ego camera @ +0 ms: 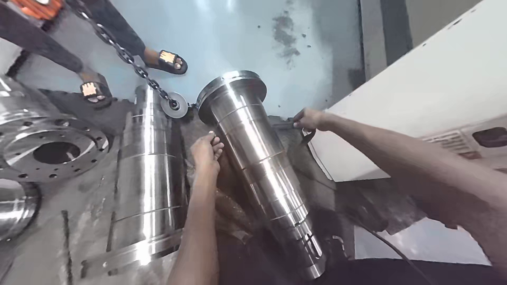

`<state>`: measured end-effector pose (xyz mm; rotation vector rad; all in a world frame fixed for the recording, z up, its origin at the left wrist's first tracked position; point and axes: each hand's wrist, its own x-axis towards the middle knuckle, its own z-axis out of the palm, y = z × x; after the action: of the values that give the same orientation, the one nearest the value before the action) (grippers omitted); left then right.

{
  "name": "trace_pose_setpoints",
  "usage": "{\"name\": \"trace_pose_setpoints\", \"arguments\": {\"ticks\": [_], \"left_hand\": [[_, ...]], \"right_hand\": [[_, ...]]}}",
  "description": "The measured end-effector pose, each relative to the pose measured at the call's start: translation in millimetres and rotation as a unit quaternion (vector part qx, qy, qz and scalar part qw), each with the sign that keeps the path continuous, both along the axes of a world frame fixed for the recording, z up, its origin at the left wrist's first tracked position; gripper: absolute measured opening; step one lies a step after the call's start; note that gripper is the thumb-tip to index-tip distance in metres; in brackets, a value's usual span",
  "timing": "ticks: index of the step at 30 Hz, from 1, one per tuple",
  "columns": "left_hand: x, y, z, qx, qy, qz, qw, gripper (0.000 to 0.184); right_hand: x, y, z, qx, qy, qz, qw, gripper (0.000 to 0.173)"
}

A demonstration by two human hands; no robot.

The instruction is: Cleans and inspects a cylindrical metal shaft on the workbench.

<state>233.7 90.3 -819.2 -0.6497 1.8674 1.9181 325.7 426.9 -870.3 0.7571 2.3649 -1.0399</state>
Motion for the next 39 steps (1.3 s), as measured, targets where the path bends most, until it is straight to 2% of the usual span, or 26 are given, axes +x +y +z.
{"name": "trace_pose_setpoints", "arguments": {"ticks": [4, 8, 11, 12, 15, 18, 21, 23, 26, 30, 32, 35, 39], "left_hand": [[-7, -15, -29, -0.049, -0.035, -0.025, 0.998, 0.022], [-10, -20, -34, -0.129, -0.022, -0.081, 0.988, 0.021], [-16, -26, -47, -0.185, 0.006, -0.182, 0.966, 0.020], [-18, -28, -53, -0.209, 0.009, -0.224, 0.952, 0.020], [-20, -32, -71, -0.237, 0.000, -0.324, 0.916, 0.024], [-19, -28, -88, -0.232, -0.003, -0.366, 0.901, 0.035], [-14, -17, -103, -0.223, 0.011, -0.359, 0.906, 0.037], [-11, -6, -109, -0.218, 0.006, -0.332, 0.918, 0.030], [-7, 2, -117, -0.186, -0.007, -0.267, 0.946, 0.031], [-3, 15, -125, -0.126, 0.022, -0.174, 0.976, 0.033], [5, 24, -120, -0.110, 0.021, -0.132, 0.985, 0.041], [16, 24, -104, -0.149, -0.011, -0.137, 0.979, 0.043], [8, 30, -94, -0.212, -0.026, -0.198, 0.957, 0.043]], "right_hand": [[-14, -5, -21, -0.036, -0.044, 0.068, 0.996, 0.023], [-27, 0, -18, -0.076, -0.073, 0.103, 0.989, 0.023], [-35, 6, -55, -0.092, -0.027, 0.103, 0.990, 0.022], [-39, 3, -60, -0.087, -0.018, 0.104, 0.991, 0.022], [-54, -17, -41, -0.092, -0.044, 0.118, 0.988, 0.026], [-71, -9, -70, -0.131, -0.006, 0.122, 0.984, 0.022], [-77, -7, -79, -0.142, 0.009, 0.106, 0.984, 0.020], [-76, -11, -86, -0.094, 0.041, 0.099, 0.990, 0.018], [-74, -16, -95, -0.037, 0.071, 0.073, 0.994, 0.020], [-76, -19, -92, -0.107, 0.048, 0.035, 0.993, 0.019], [-77, -17, -94, -0.144, 0.049, 0.027, 0.988, 0.020], [-77, -17, -102, -0.162, 0.063, 0.028, 0.984, 0.019], [-74, -18, -96, -0.124, 0.086, 0.043, 0.988, 0.018]]}}
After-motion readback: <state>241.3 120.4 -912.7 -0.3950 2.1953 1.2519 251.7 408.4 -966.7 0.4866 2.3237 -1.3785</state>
